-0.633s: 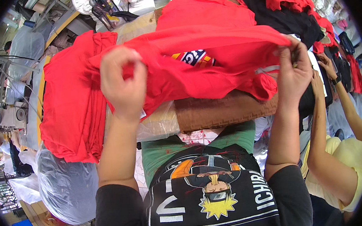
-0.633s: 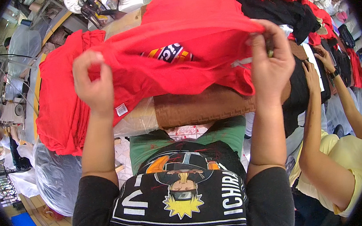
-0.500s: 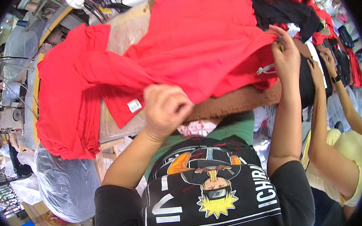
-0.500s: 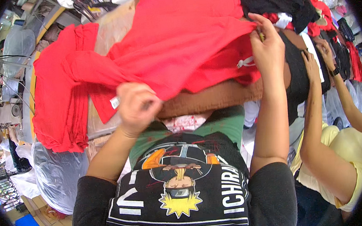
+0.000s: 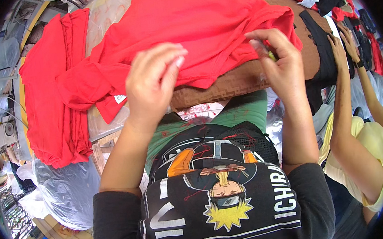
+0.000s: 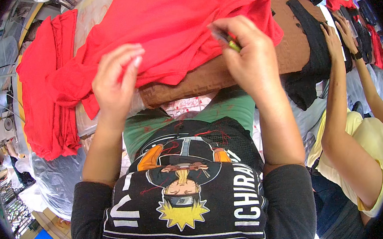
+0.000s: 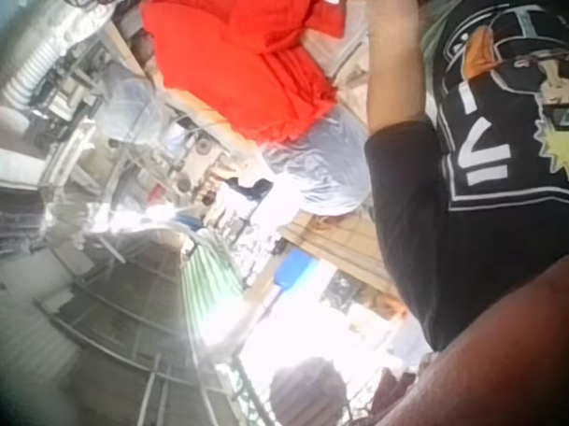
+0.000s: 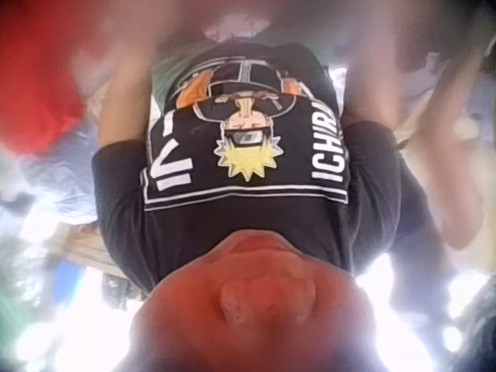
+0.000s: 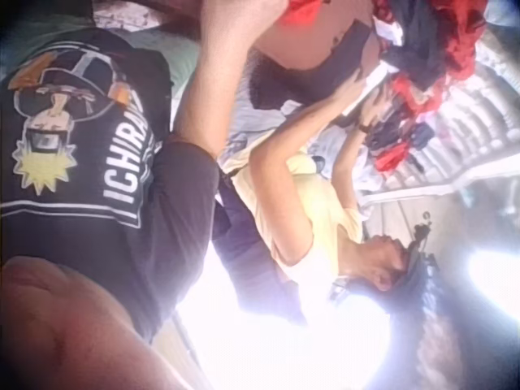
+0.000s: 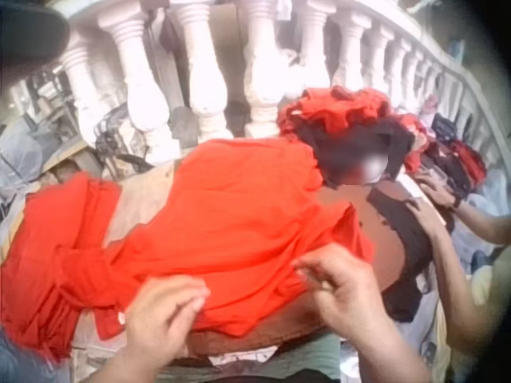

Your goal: The person picks up red and black garments from a pile, turns them over to check different sides, and uses small shears to trim threads from labels and seams.

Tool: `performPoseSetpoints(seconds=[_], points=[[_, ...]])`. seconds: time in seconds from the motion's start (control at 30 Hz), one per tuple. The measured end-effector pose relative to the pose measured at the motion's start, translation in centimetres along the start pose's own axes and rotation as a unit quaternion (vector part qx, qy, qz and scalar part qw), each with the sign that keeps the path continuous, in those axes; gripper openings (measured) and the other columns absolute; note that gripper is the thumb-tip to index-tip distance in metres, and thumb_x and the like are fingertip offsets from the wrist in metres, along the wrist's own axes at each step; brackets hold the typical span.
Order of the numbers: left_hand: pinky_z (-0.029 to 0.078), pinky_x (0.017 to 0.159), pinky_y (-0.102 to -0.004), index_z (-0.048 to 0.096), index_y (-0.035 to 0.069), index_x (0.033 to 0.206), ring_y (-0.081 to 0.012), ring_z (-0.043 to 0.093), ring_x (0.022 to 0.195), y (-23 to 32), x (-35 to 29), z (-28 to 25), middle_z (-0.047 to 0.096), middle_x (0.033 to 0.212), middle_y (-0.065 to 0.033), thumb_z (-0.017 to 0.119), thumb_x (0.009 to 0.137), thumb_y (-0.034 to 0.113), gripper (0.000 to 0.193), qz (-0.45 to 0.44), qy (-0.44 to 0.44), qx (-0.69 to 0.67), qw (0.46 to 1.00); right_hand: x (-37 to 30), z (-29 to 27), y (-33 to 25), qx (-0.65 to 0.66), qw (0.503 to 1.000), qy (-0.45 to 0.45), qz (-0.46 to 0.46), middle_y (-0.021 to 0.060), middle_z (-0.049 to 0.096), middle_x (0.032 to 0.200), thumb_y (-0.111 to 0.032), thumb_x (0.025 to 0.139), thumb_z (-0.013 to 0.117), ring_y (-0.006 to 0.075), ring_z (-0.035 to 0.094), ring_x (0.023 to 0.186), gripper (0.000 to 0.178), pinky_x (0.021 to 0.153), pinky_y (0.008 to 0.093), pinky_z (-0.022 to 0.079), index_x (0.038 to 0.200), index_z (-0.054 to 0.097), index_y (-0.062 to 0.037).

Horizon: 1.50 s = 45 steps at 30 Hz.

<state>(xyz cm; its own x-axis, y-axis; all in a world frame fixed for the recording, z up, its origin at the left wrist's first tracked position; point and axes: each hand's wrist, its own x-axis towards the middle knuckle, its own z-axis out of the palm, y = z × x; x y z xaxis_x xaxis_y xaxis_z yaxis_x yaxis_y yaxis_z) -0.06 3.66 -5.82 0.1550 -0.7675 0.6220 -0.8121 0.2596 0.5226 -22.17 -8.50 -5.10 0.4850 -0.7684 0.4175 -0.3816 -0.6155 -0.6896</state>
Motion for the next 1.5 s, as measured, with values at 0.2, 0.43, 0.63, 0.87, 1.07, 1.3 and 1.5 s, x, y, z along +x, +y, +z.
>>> performPoseSetpoints(seconds=[0.2, 0.43, 0.63, 0.87, 1.07, 1.3, 1.5], points=[[0.046, 0.087, -0.0359, 0.068, 0.006, 0.098, -0.0246, 0.057, 0.102, -2.2, -0.1, -1.1, 0.061, 0.105, -0.0087, 0.08, 0.073, 0.018, 0.03, -0.139, 0.061, 0.034, 0.988, -0.6, 0.8, -0.1, -0.016, 0.999, -0.022, 0.023, 0.0132, 0.064, 0.091, -0.001, 0.077, 0.065, 0.0301, 0.064, 0.084, 0.022, 0.073, 0.0337, 0.05, 0.099, 0.064, -0.0022], [0.042, 0.088, -0.0357, 0.072, 0.013, 0.099, -0.024, 0.053, 0.1, -4.1, -2.8, -1.2, 0.06, 0.103, -0.0031, 0.078, 0.073, 0.021, 0.027, -0.13, 0.064, 0.177, 0.974, -0.6, 0.6, -0.7, 0.006, 1.0, -0.011, 0.001, 0.0125, 0.066, 0.088, 0.0, 0.08, 0.065, 0.0257, 0.065, 0.08, 0.019, 0.072, 0.0305, 0.049, 0.099, 0.064, -0.0014], [0.043, 0.085, -0.0347, 0.075, 0.014, 0.089, -0.0211, 0.057, 0.093, -4.6, -1.9, -1.7, 0.065, 0.095, -0.0003, 0.075, 0.077, 0.017, 0.013, -0.101, 0.098, 0.119, 0.983, -0.9, 0.2, -2.1, -0.014, 0.999, -0.032, -0.008, 0.0116, 0.067, 0.09, -0.002, 0.082, 0.066, 0.0208, 0.066, 0.083, 0.018, 0.073, 0.0284, 0.05, 0.1, 0.065, -0.0006], [0.043, 0.095, -0.036, 0.074, 0.009, 0.096, -0.0236, 0.057, 0.108, 0.8, 1.1, -8.8, 0.065, 0.108, -0.0067, 0.071, 0.078, 0.012, 0.018, -0.015, -0.155, -0.036, 0.987, -1.1, 0.6, -1.3, 0.007, 1.0, -0.025, 0.012, 0.013, 0.068, 0.092, -0.006, 0.082, 0.068, 0.0205, 0.068, 0.083, 0.019, 0.073, 0.0299, 0.051, 0.099, 0.065, -0.0012], [0.035, 0.1, -0.0446, 0.073, 0.024, 0.099, -0.0259, 0.045, 0.122, -4.3, -0.5, -1.6, 0.056, 0.126, 0.0, 0.075, 0.074, 0.023, 0.025, 0.022, -0.138, 0.168, 0.976, -0.8, 1.2, -3.9, 0.008, 0.998, -0.054, -0.031, 0.0144, 0.067, 0.095, -0.003, 0.078, 0.067, 0.0277, 0.067, 0.085, 0.021, 0.075, 0.033, 0.051, 0.099, 0.065, -0.0021], [0.038, 0.097, -0.0397, 0.074, 0.012, 0.087, -0.0207, 0.053, 0.113, -3.5, -0.2, -1.7, 0.065, 0.11, -0.0016, 0.074, 0.077, 0.019, 0.012, -0.041, -0.075, 0.085, 0.993, -1.3, -1.0, -1.4, 0.004, 1.0, -0.014, 0.003, 0.0123, 0.067, 0.086, -0.007, 0.082, 0.068, 0.0187, 0.065, 0.075, 0.018, 0.07, 0.0289, 0.05, 0.099, 0.066, -0.0022], [0.045, 0.093, -0.0358, 0.071, -0.002, 0.085, -0.0216, 0.061, 0.102, 0.9, 1.9, -6.7, 0.068, 0.1, -0.0124, 0.057, 0.093, 0.015, 0.024, 0.001, -0.297, -0.398, 0.868, -0.8, -1.3, 0.6, 0.044, 0.998, -0.019, 0.048, 0.0119, 0.068, 0.083, -0.009, 0.084, 0.067, 0.0137, 0.064, 0.072, 0.018, 0.067, 0.0277, 0.049, 0.101, 0.067, -0.0028]])
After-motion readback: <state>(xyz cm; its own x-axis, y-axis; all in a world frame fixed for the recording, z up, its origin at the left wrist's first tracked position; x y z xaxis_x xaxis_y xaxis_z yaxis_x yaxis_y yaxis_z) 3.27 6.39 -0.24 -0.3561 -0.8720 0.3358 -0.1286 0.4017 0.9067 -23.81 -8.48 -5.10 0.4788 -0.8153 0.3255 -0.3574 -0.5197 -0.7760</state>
